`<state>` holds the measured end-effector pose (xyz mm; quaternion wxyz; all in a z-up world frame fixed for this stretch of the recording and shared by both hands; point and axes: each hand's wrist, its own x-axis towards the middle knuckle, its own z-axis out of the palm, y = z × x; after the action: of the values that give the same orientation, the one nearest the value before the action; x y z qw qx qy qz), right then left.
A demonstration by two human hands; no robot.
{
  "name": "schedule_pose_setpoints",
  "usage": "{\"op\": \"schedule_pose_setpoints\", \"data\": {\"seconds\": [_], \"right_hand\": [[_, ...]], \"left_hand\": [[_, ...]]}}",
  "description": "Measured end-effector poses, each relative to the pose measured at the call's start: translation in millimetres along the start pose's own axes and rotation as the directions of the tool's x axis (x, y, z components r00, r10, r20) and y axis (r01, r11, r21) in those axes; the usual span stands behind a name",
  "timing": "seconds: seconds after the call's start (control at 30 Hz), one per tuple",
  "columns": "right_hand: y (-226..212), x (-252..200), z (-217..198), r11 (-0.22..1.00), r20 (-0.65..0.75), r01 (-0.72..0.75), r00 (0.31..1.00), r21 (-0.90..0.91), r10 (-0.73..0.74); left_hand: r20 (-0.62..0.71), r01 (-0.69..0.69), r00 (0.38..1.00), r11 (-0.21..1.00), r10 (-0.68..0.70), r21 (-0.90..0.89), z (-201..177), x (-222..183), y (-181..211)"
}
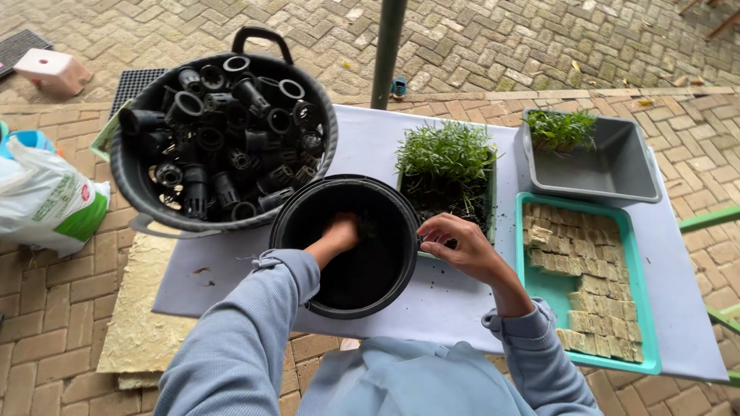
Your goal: Prepare and plant small green seedlings into hydroponic rockwool cubes.
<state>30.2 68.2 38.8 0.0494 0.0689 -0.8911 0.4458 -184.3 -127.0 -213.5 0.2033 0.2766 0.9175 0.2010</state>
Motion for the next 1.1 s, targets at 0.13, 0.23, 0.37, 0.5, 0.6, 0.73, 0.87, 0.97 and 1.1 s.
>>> {"op": "schedule_pose_setpoints", "data": {"seconds": [0.13,0.23,0.37,0.5,0.6,0.73,0.87,0.97,1.1], "right_hand": [[20,-20,-8,0.992,-0.042,-0.116,0.992,0.043,0.118],[27,-28,-11,0.988,-0.035,-0.143,0.989,0.062,0.145],[29,-31,-15,0.981,-0.021,-0.164,0.986,0.102,0.167],[27,-26,-18,0.969,0.008,-0.202,0.979,0.142,0.203],[28,-24,-16,0.968,0.004,-0.207,0.978,0.142,0.209],[30,-25,-15,0.971,0.026,-0.181,0.983,0.154,0.179],[37,-30,-16,0.970,0.045,-0.185,0.983,0.156,0.180],[40,-36,-17,0.961,0.050,-0.227,0.974,0.157,0.221],[35,-36,-21,0.956,0.049,-0.254,0.967,0.144,0.249]], "left_hand": [[0.059,-0.021,0.998,0.989,0.013,0.146,32,7,-6],[0.079,-0.196,0.980,0.942,0.182,0.273,3,-27,10],[-0.032,-0.315,0.949,0.941,0.313,-0.123,-114,-75,81],[0.018,-0.292,0.948,0.890,0.318,-0.351,-137,-72,73],[0.086,-0.188,0.971,0.933,0.224,-0.308,-121,-65,65],[0.079,-0.007,0.997,1.000,0.008,-0.019,-3,-10,15],[0.036,-0.242,0.965,0.828,0.260,0.506,50,8,-1],[0.164,-0.265,0.960,0.929,0.229,0.258,0,-15,22],[0.064,-0.287,0.949,0.929,0.309,-0.234,-111,-62,66]]}}
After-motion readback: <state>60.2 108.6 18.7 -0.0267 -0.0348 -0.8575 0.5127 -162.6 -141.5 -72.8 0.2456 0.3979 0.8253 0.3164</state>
